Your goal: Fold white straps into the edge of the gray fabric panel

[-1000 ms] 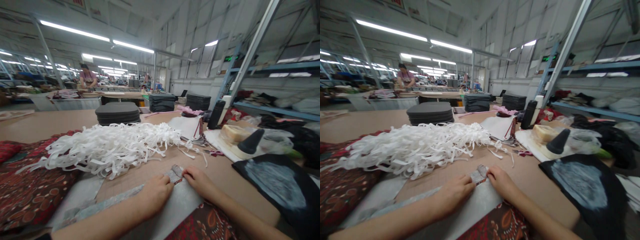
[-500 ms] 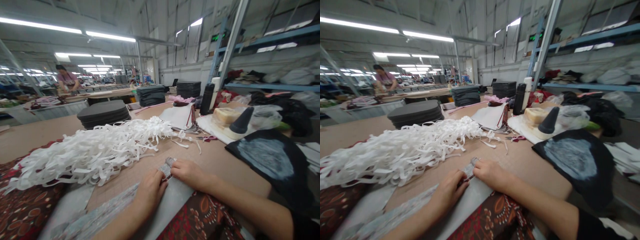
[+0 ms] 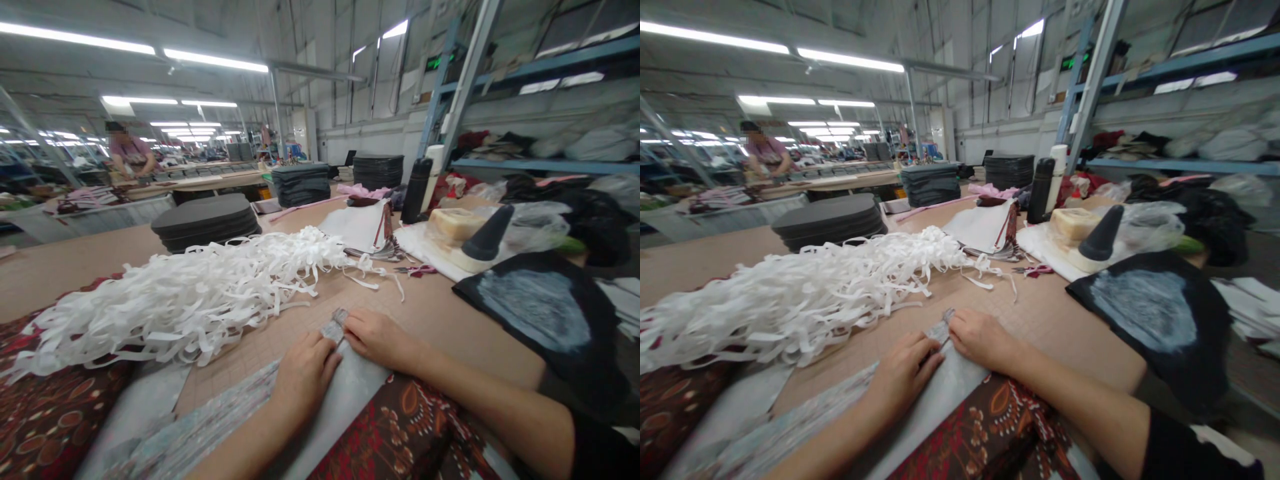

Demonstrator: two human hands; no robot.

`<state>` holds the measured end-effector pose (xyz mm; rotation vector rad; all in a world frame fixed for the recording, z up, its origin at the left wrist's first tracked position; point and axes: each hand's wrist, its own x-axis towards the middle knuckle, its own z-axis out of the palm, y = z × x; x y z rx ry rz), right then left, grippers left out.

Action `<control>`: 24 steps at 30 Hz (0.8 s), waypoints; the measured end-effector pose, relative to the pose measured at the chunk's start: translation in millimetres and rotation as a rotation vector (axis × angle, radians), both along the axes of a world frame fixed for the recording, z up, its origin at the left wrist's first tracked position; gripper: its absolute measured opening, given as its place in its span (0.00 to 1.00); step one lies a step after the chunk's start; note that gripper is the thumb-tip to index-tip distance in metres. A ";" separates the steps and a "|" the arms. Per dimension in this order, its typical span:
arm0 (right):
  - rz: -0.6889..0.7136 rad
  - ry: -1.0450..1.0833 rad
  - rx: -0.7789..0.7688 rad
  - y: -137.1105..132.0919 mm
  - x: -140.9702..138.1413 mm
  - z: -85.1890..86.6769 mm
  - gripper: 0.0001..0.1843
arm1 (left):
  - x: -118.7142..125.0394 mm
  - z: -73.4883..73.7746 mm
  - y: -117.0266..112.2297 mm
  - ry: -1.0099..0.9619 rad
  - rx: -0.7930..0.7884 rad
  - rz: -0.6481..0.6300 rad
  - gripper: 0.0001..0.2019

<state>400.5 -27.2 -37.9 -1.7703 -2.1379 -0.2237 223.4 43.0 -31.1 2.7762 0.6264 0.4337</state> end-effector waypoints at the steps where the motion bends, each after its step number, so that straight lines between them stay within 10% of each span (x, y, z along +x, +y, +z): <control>1: 0.009 0.018 -0.006 -1.1 0.3 0.9 0.10 | -0.2 -0.4 0.2 -0.002 -0.007 0.003 0.04; 24: 0.278 -0.191 -0.077 -23.2 -0.7 19.4 0.09 | -0.4 1.8 -7.7 0.236 0.249 -0.163 0.09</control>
